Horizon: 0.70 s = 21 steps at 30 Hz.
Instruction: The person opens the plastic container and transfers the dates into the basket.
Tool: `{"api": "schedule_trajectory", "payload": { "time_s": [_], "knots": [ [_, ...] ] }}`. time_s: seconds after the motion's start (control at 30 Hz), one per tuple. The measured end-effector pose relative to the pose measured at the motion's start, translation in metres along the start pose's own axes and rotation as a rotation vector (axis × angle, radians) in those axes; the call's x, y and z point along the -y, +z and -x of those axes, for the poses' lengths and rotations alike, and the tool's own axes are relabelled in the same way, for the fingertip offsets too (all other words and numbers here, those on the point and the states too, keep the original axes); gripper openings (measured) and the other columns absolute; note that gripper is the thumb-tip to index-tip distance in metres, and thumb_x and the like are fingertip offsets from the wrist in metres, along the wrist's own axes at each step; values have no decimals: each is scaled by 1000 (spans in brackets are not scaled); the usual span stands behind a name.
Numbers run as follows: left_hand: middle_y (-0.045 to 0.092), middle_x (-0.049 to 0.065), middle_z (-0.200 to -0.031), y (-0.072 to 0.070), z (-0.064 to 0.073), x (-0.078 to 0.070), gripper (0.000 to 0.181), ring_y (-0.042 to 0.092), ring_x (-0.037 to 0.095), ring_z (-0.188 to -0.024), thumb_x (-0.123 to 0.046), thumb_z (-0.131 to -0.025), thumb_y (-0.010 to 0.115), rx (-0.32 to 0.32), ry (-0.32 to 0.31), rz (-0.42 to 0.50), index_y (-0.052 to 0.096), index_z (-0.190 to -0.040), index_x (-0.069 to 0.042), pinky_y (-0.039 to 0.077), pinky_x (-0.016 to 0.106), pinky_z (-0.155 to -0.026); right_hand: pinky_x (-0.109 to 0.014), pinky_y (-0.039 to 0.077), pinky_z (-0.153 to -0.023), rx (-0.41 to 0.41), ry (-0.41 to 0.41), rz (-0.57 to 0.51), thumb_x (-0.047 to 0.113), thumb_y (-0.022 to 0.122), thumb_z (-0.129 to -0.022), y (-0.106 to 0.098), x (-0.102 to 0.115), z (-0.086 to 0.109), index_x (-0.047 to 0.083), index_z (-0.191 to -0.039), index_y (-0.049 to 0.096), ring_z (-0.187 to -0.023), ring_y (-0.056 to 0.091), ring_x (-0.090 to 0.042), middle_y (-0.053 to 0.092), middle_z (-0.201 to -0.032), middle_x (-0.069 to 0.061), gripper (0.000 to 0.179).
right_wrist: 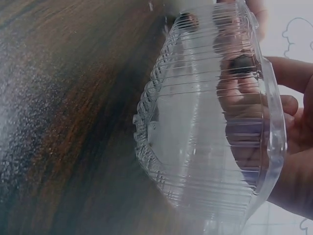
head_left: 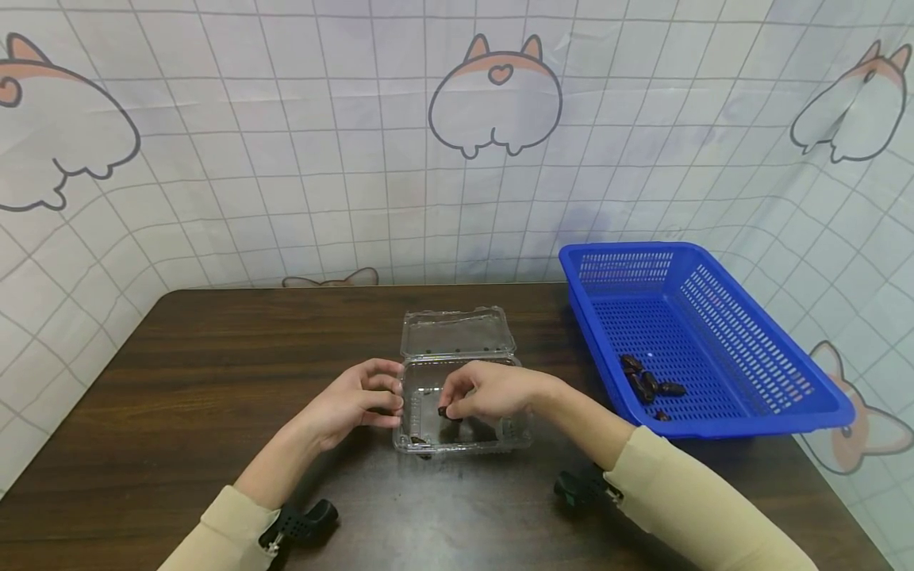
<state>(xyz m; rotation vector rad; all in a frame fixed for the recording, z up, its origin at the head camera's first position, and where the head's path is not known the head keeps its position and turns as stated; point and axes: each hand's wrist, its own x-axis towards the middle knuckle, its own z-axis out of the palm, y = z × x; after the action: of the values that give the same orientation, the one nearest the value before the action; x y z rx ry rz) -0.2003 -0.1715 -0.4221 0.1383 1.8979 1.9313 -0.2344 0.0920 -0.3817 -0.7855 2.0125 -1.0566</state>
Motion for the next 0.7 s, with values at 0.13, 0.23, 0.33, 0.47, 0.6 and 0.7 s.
{"api": "schedule_trajectory", "payload": {
  "time_s": [0.13,0.23,0.33,0.47,0.6,0.7],
  "knots": [
    [54,17,-109,0,0,0,58,62,23,-88,6,-93,63,1,-1,2,36,-144,9,62,38,-80,-24,35,-46,-68,-12,-1,12,63,-101,-1,-1,2,6,-109,69,-52,39,-9,61,-87,-4,12],
    [54,17,-109,0,1,0,56,62,23,-88,6,-94,62,5,6,3,36,-144,9,62,38,-80,-24,34,-46,-123,-20,-21,12,64,-100,-2,-2,4,5,-109,69,-52,38,-10,61,-86,-5,12],
    [55,16,-108,0,2,1,56,62,24,-89,5,-95,62,10,4,1,36,-144,9,62,39,-81,-25,33,-46,-163,-26,-41,11,63,-101,-3,-3,7,3,-111,68,-52,37,-11,61,-88,-6,14],
    [55,14,-106,1,5,5,56,63,24,-89,4,-95,62,18,-2,2,35,-144,9,62,39,-81,-25,35,-47,-221,-21,-56,11,62,-102,-4,-4,13,1,-115,67,-54,38,-11,63,-94,-5,18],
    [55,14,-106,1,4,5,57,63,25,-90,4,-95,63,21,9,3,35,-144,10,62,40,-82,-26,38,-51,-297,-27,-56,13,62,-103,-8,-3,21,2,-117,67,-59,42,-12,64,-104,-6,19],
    [55,14,-106,-1,3,2,56,63,25,-90,4,-95,63,17,16,-3,35,-144,10,62,39,-82,-27,38,-52,-340,-38,-52,14,61,-103,-15,1,28,3,-119,66,-59,41,-14,63,-112,-9,20]
  ]
}}
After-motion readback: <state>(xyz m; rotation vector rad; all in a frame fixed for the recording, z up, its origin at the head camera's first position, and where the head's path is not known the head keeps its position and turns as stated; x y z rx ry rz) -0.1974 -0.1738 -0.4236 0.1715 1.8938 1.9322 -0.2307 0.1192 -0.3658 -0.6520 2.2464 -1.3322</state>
